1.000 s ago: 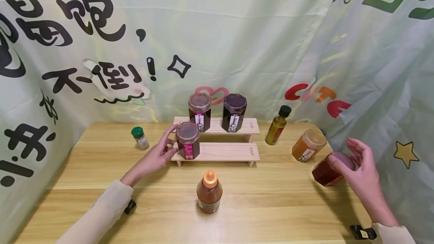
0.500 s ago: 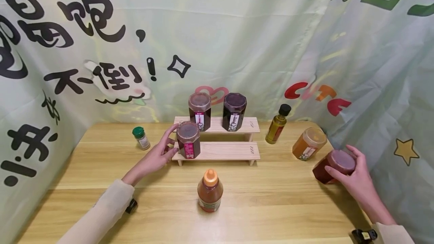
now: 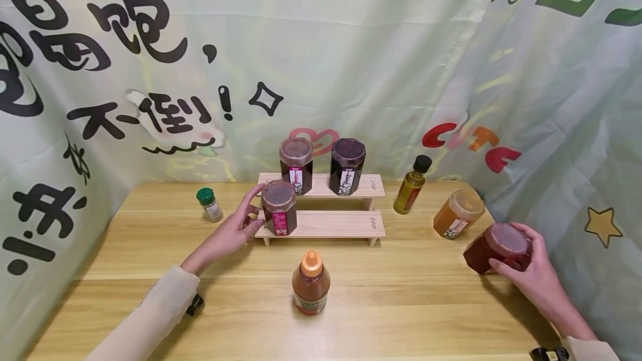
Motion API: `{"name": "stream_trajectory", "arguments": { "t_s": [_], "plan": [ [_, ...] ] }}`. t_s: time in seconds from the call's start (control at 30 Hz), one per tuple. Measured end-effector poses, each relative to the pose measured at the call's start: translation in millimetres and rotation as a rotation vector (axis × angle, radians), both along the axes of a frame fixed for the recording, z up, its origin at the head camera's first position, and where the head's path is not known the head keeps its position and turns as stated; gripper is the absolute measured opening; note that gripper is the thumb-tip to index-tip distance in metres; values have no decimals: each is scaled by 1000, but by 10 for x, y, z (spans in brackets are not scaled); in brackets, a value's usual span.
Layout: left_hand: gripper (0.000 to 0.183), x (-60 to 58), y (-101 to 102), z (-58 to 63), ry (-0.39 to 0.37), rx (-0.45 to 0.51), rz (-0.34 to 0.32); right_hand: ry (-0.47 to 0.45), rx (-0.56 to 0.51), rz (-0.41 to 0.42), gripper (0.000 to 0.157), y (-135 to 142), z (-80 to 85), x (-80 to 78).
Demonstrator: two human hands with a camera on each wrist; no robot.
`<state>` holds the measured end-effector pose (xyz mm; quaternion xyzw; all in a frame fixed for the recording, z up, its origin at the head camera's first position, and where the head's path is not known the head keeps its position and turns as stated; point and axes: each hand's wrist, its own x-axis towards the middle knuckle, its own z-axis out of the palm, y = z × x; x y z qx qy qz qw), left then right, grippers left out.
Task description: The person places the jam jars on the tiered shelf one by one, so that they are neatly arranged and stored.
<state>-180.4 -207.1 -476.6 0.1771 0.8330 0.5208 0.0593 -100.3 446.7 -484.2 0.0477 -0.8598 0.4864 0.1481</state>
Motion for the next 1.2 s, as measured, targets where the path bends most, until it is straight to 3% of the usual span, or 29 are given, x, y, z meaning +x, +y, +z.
{"name": "stream_trajectory", "arguments": {
  "t_s": [0.17, 0.6, 1.2],
  "plan": [
    [90, 0, -4, -8, 6, 0, 7, 0, 65, -37, 97, -34, 65, 14],
    [89, -25, 31, -23, 11, -26, 16, -68, 92, -153, 90, -200, 226, 123],
    [90, 6, 19, 13, 7, -9, 6, 66, 72, -150, 92, -734, 576, 193]
  ]
}}
